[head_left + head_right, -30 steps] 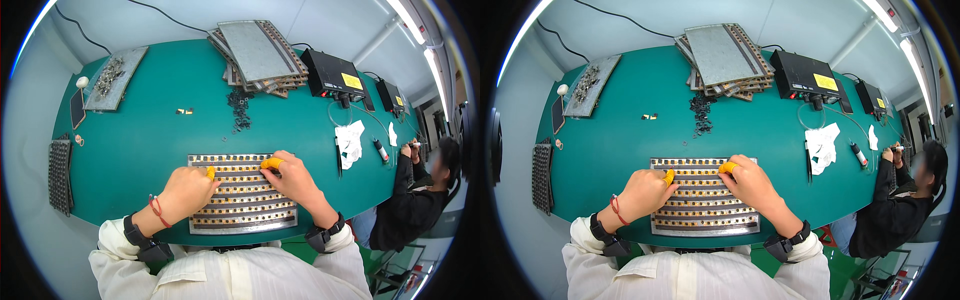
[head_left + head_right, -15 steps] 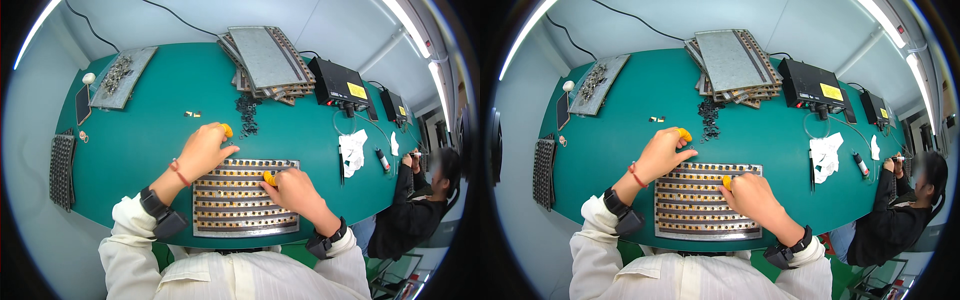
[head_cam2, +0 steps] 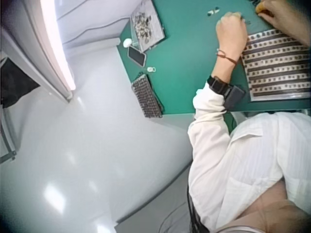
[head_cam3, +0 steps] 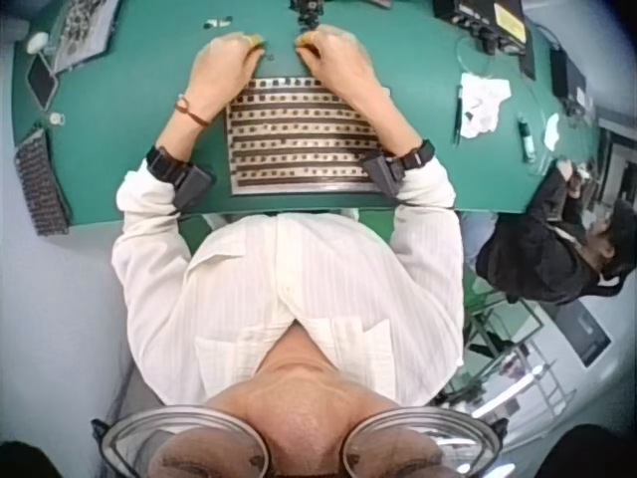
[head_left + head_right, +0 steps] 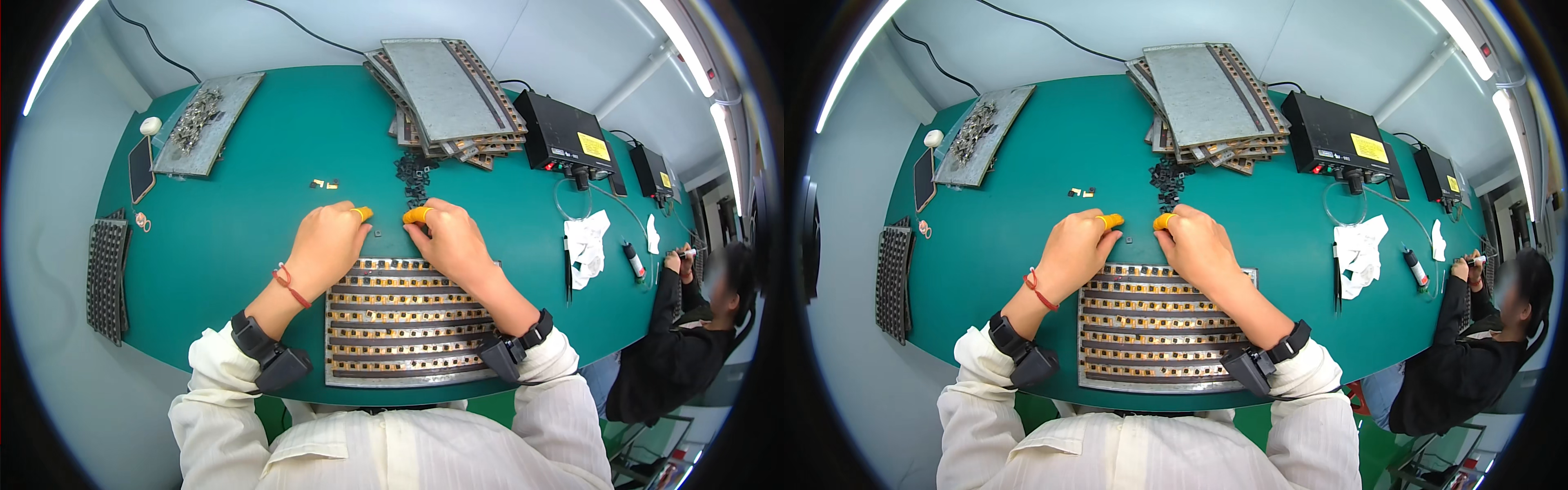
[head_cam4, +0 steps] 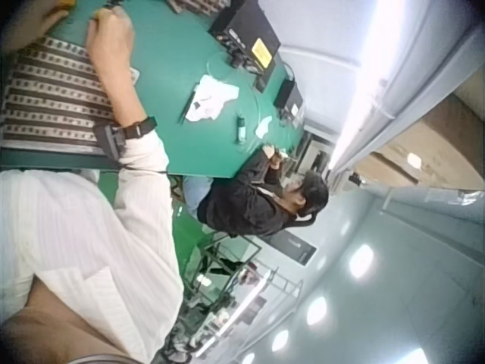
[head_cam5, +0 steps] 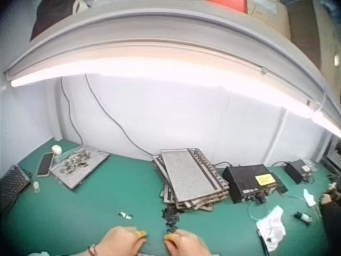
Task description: Assembling small lens components into a tray for camera modules.
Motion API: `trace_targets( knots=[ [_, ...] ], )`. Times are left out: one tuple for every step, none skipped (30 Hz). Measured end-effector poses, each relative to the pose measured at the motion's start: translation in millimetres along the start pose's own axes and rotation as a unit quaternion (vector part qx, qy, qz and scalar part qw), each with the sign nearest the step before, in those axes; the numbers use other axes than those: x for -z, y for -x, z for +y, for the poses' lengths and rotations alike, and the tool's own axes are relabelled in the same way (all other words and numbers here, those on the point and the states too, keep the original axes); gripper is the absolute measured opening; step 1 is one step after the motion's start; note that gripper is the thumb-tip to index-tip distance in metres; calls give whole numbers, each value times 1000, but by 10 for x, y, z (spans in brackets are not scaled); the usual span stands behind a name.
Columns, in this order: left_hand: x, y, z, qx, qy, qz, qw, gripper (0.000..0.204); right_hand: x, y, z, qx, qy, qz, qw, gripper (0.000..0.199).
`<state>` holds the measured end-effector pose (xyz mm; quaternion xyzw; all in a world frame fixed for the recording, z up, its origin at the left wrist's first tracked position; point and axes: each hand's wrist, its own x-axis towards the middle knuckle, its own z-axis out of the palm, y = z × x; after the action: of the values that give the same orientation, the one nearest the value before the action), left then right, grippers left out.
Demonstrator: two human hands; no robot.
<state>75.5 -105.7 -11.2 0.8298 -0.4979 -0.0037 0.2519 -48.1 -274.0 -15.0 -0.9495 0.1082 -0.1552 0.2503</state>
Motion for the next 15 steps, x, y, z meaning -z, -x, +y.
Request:
trace_targets(
  knots=[
    [11, 19, -23, 1, 0, -1, 1000, 15, 15, 18, 4, 11, -3, -1, 1000, 15],
    [15, 33, -47, 3, 30, -3, 1000, 16, 28, 29, 12, 23, -6, -1, 1000, 15],
    [16, 41, -60, 5, 60, -5, 998, 18, 41, 42, 5, 24, -6, -2, 1000, 15],
    [21, 38, -50, 6, 60, -5, 998, 18, 59, 57, -6, 18, -12, -15, 1000, 15],
    [30, 31, -16, 27, 98, -30, 994, 17, 74, 73, -11, 11, -16, -27, 999, 15],
    [27, 23, 12, 48, 135, -55, 988, 16, 75, 71, -4, 10, -16, -27, 999, 15],
    [8, 13, 28, 48, 136, -56, 988, 16, 69, 59, 5, 12, -22, -28, 999, 16],
    [-8, 4, 39, 27, 108, -52, 992, 16, 63, 49, 7, 14, -28, -29, 999, 16],
    [-18, -4, 53, 6, 81, -48, 996, 16, 53, 44, 9, 13, -28, -28, 999, 16],
    [-23, -10, 76, 6, 80, -48, 996, 16, 41, 40, 11, 18, -25, -26, 999, 16],
    [-33, -18, 102, -11, 38, -38, 998, 15, 38, 41, 13, 22, -22, -25, 999, 16],
    [-38, -22, 120, -27, -5, -28, 999, 15, 45, 42, 12, 21, -22, -24, 999, 16],
    [-32, -19, 131, -29, -5, -29, 999, 15, 58, 46, 10, 6, -34, -32, 999, 15],
    [-32, -22, 133, -46, -26, -29, 998, 15, 73, 52, 19, -10, -46, -41, 998, 14],
    [-34, -25, 130, -64, -47, -29, 996, 15, 105, 77, 21, -13, -44, -39, 998, 14]
  ],
)
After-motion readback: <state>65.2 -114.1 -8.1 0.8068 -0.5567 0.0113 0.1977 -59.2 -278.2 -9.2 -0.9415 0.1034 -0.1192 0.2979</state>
